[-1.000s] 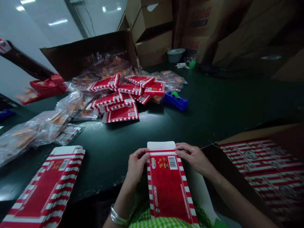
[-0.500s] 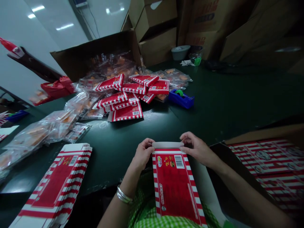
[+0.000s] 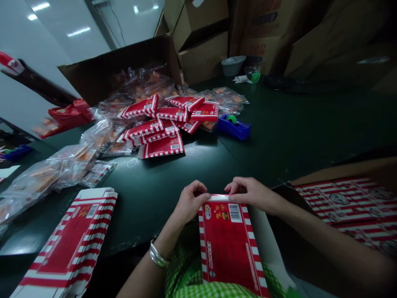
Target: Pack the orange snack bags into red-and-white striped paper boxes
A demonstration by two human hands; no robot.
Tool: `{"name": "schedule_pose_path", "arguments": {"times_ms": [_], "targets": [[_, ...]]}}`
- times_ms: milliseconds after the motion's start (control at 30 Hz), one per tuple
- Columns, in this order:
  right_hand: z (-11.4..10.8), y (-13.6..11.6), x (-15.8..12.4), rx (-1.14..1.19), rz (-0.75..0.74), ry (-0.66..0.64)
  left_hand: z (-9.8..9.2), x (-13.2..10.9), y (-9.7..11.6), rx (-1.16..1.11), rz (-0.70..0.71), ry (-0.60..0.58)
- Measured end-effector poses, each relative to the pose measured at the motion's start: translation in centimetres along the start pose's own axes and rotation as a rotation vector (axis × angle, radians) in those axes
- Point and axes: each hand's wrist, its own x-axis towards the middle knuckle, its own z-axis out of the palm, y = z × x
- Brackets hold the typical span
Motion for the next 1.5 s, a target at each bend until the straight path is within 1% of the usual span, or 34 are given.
{"name": "schedule_pose_path", "arguments": {"times_ms": [67, 133, 267, 400, 433, 467, 533, 600, 633, 667, 700, 733, 800, 833, 867, 933, 1000, 1033, 1067, 1100, 1200, 1233, 1267, 1300, 1367, 1433, 1500], "targets": [[0.2, -1.1, 0.4, 0.093, 0.096, -0.022, -0.1, 0.5, 0.7, -0.006, -0.011, -0.042], [0.5, -1.7, 0.7, 0.14, 0.13, -0.01, -0.4, 0.9, 1.4, -0.001, -0.014, -0.071], [1.1, -1.5, 0.3, 0.139, 0.081, 0.073, -1.0, 0.8, 2.6, 0.041, 0.029, -0.138], [1.9, -0.4, -1.5, 0.126, 0.005, 0.195, -1.6, -0.3, 2.6, 0.057, 0.062, -0.281], [2.1, -0.2, -2.0, 0.111, -0.002, 0.233, -1.6, -0.7, 2.4, 0.035, 0.065, -0.277], [2.2, 0.1, -2.5, 0.09, -0.005, 0.27, -1.5, -1.1, 2.0, -0.002, 0.067, -0.238], [2.4, 0.5, -3.2, 0.047, -0.022, 0.335, -1.1, -1.9, 0.9, -0.074, 0.083, -0.084], [2.5, 0.9, -3.7, -0.002, -0.057, 0.364, -0.7, -2.7, -0.1, -0.115, 0.091, 0.086], [2.5, 1.1, -3.8, -0.028, -0.078, 0.364, -0.5, -3.0, -0.4, -0.123, 0.096, 0.137], [2.5, 1.3, -3.9, -0.055, -0.1, 0.363, -0.5, -3.3, -0.6, -0.129, 0.098, 0.156], [2.5, 1.4, -4.0, -0.082, -0.123, 0.361, -0.6, -3.4, -0.6, -0.14, 0.095, 0.144], [2.6, 1.6, -4.0, -0.107, -0.146, 0.356, -0.8, -3.4, -0.5, -0.157, 0.085, 0.105], [2.8, 1.9, -4.2, -0.14, -0.187, 0.342, -1.1, -3.3, -0.2, -0.179, 0.051, -0.004], [2.9, 2.0, -4.3, -0.138, -0.195, 0.339, -1.2, -3.1, -0.1, -0.179, 0.033, -0.041], [3.0, 2.1, -4.4, -0.115, -0.191, 0.333, -1.2, -2.9, 0.0, -0.168, 0.025, -0.047], [2.5, 2.4, -3.9, -0.002, -0.131, 0.267, -0.8, -2.5, -0.2, -0.143, 0.024, 0.006], [0.7, 2.5, -2.4, 0.137, -0.037, 0.131, -0.2, -2.1, -0.9, -0.158, -0.006, 0.069], [-0.8, 2.4, -1.1, 0.183, -0.007, 0.094, -0.1, -1.8, -1.3, -0.184, -0.035, 0.078], [-2.6, 2.1, 0.3, 0.206, 0.002, 0.11, 0.0, -1.5, -1.8, -0.217, -0.071, 0.072], [-4.7, 1.6, 1.9, 0.207, -0.011, 0.187, 0.1, -1.2, -2.2, -0.247, -0.104, 0.059], [-10.9, -0.7, 7.2, 0.161, -0.075, 0.563, -0.2, -0.4, -3.1, -0.297, -0.142, 0.038], [-12.5, -1.5, 8.9, 0.143, -0.067, 0.642, -0.3, -0.2, -3.4, -0.305, -0.143, 0.053], [-13.7, -2.2, 10.5, 0.125, -0.044, 0.687, -0.4, 0.0, -3.6, -0.306, -0.137, 0.076], [-14.6, -2.9, 11.9, 0.111, -0.006, 0.696, -0.5, 0.1, -3.8, -0.305, -0.127, 0.103], [-15.8, -4.0, 14.0, 0.098, 0.097, 0.649, -0.4, 0.3, -4.1, -0.298, -0.115, 0.146], [-16.4, -4.7, 15.4, 0.102, 0.21, 0.59, -0.3, 0.3, -4.2, -0.295, -0.114, 0.157], [-16.7, -5.3, 16.3, 0.11, 0.296, 0.566, -0.3, 0.3, -4.2, -0.295, -0.128, 0.161]]}}
